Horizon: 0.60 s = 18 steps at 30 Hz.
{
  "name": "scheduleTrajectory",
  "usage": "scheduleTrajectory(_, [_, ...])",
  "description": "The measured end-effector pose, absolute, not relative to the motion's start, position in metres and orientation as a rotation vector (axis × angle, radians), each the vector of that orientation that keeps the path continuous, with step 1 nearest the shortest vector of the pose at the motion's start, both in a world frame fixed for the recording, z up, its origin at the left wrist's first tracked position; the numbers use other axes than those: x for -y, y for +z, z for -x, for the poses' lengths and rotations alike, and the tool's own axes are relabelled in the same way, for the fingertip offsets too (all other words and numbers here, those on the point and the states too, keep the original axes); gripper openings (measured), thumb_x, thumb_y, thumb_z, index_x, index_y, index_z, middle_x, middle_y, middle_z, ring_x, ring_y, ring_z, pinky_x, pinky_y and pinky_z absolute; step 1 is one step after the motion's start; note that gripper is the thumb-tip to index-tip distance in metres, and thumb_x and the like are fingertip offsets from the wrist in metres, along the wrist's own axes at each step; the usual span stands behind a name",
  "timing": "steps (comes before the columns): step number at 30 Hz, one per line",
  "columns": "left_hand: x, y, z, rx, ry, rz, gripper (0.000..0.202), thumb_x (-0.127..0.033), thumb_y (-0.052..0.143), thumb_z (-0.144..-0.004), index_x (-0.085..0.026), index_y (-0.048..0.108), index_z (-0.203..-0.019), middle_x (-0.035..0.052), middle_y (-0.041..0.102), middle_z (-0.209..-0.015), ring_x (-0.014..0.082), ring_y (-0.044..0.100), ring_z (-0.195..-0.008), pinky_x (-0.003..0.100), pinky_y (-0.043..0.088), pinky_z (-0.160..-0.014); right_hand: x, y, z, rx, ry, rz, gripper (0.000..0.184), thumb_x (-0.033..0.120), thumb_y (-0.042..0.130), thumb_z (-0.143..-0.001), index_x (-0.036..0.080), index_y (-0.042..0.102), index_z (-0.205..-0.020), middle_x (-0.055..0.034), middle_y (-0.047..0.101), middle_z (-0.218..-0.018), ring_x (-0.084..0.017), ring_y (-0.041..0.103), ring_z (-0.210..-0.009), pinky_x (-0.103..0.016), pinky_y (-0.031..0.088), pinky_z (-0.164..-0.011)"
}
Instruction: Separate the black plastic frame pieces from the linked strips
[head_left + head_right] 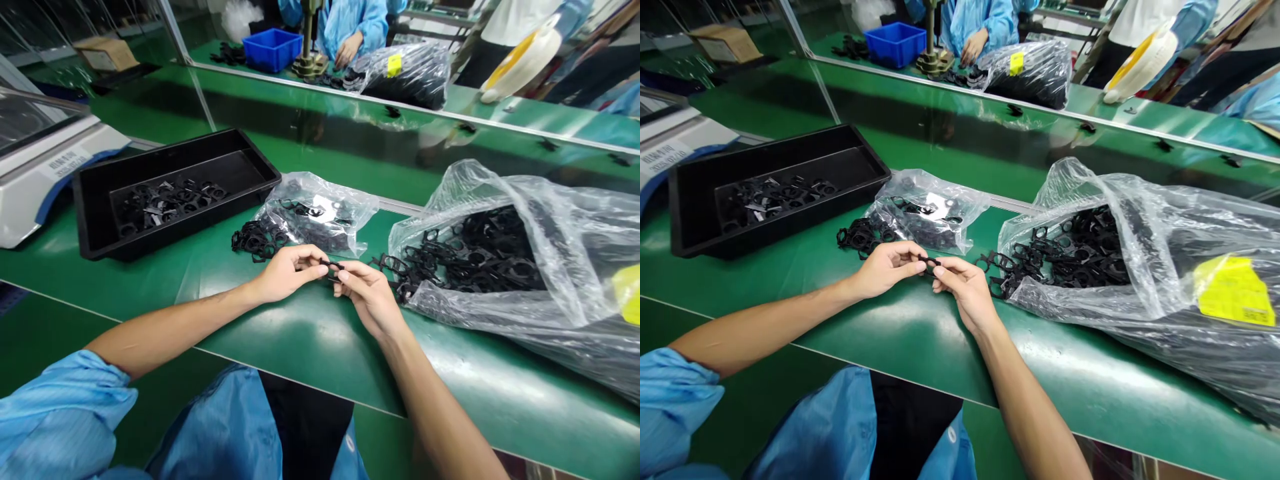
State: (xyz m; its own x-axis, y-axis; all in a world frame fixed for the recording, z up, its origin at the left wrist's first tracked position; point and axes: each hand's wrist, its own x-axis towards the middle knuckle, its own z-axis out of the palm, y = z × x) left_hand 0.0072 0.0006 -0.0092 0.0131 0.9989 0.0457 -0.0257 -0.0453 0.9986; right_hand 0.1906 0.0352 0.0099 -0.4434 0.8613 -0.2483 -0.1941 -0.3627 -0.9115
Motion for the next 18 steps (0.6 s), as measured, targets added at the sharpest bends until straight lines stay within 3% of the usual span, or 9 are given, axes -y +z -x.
scheduleTrajectory(10, [0.0015,-0.0081,-0.0084,-1.125,1.234,-1.21,0.029,-0.041,0.078,-0.079,-0.016,0.072,-0.091,0.0047,0.075,-0.084,0.0174,0.071,-0.077,0.029,0.058,-0.078,-0.0348,0.0089,-0.1887,1.197,1.665,1.046,0.017,0.032,0.088,-0.064,0.022,0.082,-0.077,-0.0011,0.074,-0.073,-0.01,0.053,-0.055,-0.029,0.048,-0.059])
scheduleTrajectory(18, [-0.0001,-0.0076,-0.0074,-1.15,1.25,-1.244,0.026,-0.036,0.079,-0.078,-0.015,0.073,-0.091,0.002,0.071,-0.074,0.0136,0.066,-0.069,0.024,0.054,-0.068,-0.0324,0.0122,-0.188,1.24,1.596,1.066,0.017,0.034,0.087,-0.066,0.022,0.082,-0.077,-0.0017,0.073,-0.075,-0.009,0.05,-0.053,-0.029,0.046,-0.057])
